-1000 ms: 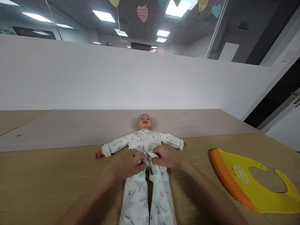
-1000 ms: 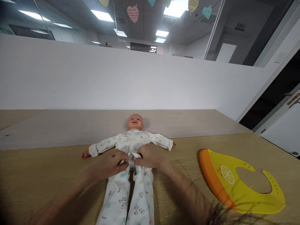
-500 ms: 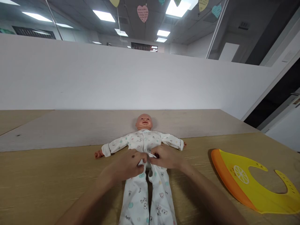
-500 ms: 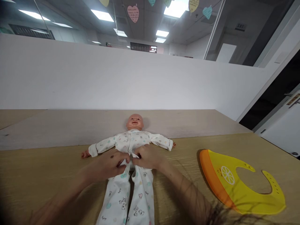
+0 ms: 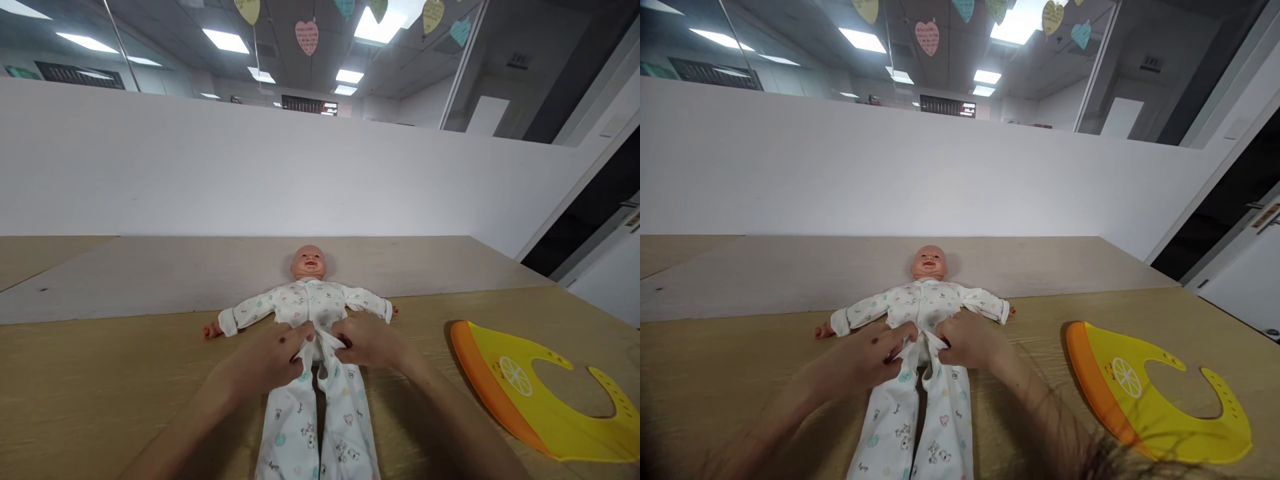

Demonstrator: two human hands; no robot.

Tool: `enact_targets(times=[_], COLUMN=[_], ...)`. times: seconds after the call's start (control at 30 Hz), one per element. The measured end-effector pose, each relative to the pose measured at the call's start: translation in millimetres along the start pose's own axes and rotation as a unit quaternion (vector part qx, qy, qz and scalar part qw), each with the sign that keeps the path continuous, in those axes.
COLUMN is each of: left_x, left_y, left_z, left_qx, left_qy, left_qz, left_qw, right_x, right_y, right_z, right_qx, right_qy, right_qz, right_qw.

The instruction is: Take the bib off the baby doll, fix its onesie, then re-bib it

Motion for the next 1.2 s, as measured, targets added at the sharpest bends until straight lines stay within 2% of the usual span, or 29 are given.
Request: enact_targets(times=[0.13,0.23,0.33,0.53,0.7,0.87,0.93,1.03,1.2], left_x=[-5.0,-5.8,-6.3,-11.0,-5.7,-0.6,-1.0,-3.1,-7.9], left_y=[-0.7,-2.1,-2.7,-1.1,-18.7,-34.3,-36.0,-33.1,-38.2], left_z=[2.0,2.8,2.2,1.8,10.8,21.5,24.2,26.7,26.9], left_qx=[0.003,0.006,0.005,-0.027,-0.025,0.0,0.017,0.003,-0.007], left_qy=[-0.02,-0.023,-0.027,-0.061,-0.068,-0.05,-0.042,-0.04,-0.058], left_qz=[0.017,0.033,0.075,0.137,0.1,0.019,-0.007,-0.016,0.047], left_qw=[1.0,0.999,0.997,0.988,0.992,0.999,0.999,0.999,0.997], right_x=[9.2,15.9,18.2,24.0,24.4,24.5,23.0,20.3,16.2], right_y=[-4.2,-2.3,-2.2,-19.3,-35.1,-44.6,-43.9,-37.3,-19.9], right_z=[0.6,4.0,7.1,8.3,14.2,15.8,14.4,10.1,-1.1], right_qx=[0.02,-0.004,-0.022,0.009,0.012,0.052,0.061,0.075,0.123], right_qy=[0.061,0.104,0.115,0.137,0.115,0.102,0.098,0.099,0.092], right_qz=[0.027,0.059,0.074,0.044,0.001,-0.01,-0.013,0.005,0.061], right_qw=[0.998,0.993,0.99,0.99,0.993,0.993,0.993,0.992,0.986])
Point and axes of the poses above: each hand's wrist, its own z-axis towards the middle knuckle, its own y-axis out of the back of the hand, x = y × z, the point moved 7 cm from there along z, towards the middle knuckle, and after that the axes turned 15 degrees about -y, right-handed, at the moved point
